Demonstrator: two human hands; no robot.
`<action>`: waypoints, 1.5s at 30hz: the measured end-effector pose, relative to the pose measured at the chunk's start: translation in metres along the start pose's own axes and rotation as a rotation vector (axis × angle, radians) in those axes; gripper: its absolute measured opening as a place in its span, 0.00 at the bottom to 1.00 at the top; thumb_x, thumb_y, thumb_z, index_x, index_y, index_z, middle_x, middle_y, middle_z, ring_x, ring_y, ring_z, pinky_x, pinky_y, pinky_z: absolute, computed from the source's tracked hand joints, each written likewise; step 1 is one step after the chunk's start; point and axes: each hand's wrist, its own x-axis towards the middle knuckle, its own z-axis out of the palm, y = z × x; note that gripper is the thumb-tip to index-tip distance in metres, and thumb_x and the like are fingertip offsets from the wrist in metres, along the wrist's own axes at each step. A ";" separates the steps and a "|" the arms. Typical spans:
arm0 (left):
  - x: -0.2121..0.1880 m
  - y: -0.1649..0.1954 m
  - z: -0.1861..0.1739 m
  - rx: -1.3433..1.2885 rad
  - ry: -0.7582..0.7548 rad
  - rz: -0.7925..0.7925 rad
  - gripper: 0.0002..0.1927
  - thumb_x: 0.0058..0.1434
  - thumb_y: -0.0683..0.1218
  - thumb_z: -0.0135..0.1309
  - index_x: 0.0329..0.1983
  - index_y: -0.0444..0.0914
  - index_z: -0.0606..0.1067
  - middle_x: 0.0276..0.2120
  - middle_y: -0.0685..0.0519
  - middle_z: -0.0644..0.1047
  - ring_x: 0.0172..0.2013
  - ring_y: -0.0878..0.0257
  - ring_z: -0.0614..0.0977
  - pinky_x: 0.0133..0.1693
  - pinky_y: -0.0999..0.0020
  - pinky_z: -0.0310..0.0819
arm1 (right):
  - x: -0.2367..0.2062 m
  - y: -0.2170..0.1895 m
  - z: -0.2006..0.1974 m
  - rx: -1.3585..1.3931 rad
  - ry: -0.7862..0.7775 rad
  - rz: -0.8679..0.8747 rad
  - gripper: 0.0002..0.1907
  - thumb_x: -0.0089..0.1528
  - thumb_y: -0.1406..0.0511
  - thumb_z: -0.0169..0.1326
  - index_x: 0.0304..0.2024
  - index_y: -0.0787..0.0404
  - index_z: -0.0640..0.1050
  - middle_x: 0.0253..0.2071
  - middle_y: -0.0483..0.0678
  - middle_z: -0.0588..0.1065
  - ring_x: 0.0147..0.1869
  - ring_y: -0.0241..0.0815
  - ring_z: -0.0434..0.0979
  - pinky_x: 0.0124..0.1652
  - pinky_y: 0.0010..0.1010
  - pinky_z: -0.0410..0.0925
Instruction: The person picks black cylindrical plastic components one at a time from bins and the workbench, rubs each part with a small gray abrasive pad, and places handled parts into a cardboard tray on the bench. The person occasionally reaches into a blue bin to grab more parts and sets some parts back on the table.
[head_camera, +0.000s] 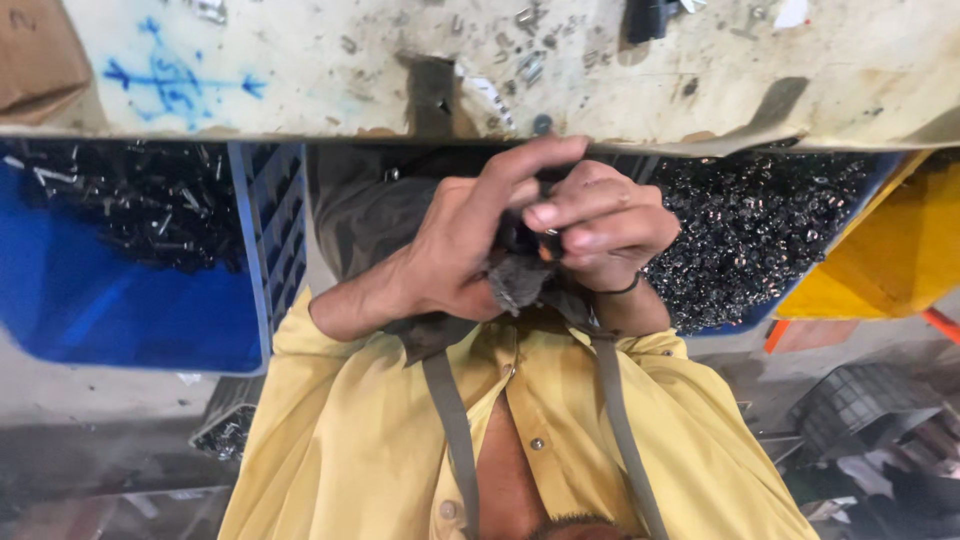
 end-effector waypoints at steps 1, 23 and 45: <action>-0.001 0.001 -0.002 0.046 -0.001 0.029 0.38 0.69 0.43 0.62 0.75 0.35 0.55 0.46 0.49 0.81 0.39 0.58 0.87 0.40 0.71 0.80 | 0.003 0.001 0.000 -0.039 -0.043 -0.013 0.08 0.66 0.64 0.60 0.39 0.61 0.75 0.41 0.57 0.80 0.32 0.43 0.76 0.35 0.33 0.71; 0.002 0.016 -0.026 0.636 -0.311 0.088 0.64 0.30 0.49 0.70 0.76 0.37 0.58 0.22 0.53 0.73 0.26 0.53 0.79 0.29 0.57 0.72 | 0.030 -0.026 -0.011 -0.496 -0.559 0.067 0.10 0.49 0.69 0.65 0.34 0.60 0.83 0.31 0.48 0.77 0.32 0.46 0.79 0.30 0.35 0.67; 0.055 -0.011 -0.127 1.225 0.402 0.138 0.10 0.52 0.42 0.59 0.38 0.36 0.76 0.33 0.48 0.75 0.34 0.48 0.77 0.35 0.54 0.68 | 0.005 -0.015 0.000 1.140 0.287 0.768 0.25 0.74 0.59 0.46 0.72 0.58 0.68 0.38 0.48 0.69 0.31 0.35 0.66 0.24 0.24 0.61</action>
